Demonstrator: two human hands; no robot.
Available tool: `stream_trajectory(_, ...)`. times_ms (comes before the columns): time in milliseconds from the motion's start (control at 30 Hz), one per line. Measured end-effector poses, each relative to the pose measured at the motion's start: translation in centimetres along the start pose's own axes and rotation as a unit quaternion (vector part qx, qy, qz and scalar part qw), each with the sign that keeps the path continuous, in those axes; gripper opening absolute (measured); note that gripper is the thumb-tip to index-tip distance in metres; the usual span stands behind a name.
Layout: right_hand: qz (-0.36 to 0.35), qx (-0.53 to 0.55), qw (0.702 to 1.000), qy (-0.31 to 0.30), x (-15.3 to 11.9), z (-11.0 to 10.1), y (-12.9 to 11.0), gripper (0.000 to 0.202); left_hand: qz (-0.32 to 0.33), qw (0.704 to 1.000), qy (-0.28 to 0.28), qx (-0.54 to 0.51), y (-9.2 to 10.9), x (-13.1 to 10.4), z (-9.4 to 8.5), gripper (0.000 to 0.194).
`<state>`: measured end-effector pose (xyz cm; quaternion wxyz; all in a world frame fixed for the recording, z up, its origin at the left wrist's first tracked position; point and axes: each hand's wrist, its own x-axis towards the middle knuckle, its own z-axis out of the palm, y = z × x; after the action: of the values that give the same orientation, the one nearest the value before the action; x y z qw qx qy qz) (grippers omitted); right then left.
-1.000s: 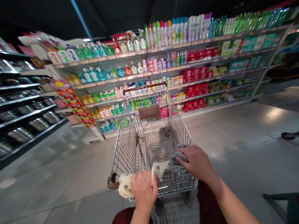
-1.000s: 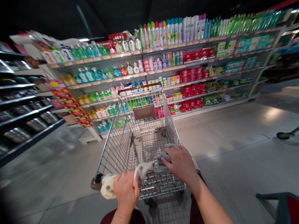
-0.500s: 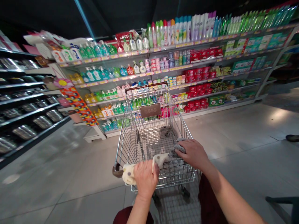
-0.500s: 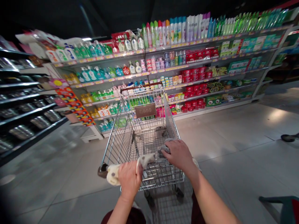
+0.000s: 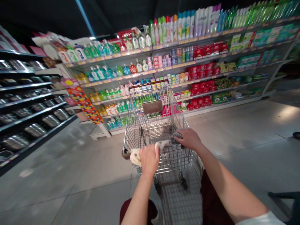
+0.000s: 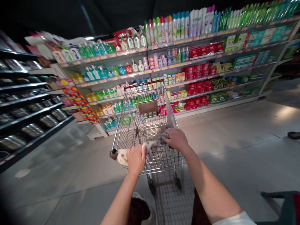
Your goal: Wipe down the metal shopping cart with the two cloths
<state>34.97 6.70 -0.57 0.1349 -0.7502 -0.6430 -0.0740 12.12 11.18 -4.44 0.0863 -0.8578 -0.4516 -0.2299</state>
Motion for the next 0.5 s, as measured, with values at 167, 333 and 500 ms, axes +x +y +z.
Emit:
stream_trajectory(167, 0.005, 0.005, 1.000, 0.003, 0.4, 0.4, 0.0, 0.028, 0.015, 1.000, -0.016, -0.006, -0.2, 0.2, -0.3, 0.039)
stream_trajectory(333, 0.007, 0.030, 0.999, 0.015, 0.4, 0.6, 0.3, 0.030, 0.015, 1.000, -0.017, -0.008, -0.2, 0.0, -0.4, 0.040)
stream_trajectory(500, 0.068, 0.263, 0.960, 0.075, -0.1, -0.9, 0.6, 0.037, 0.009, 0.999, -0.036, -0.018, -0.1, 0.1, -1.0, 0.042)
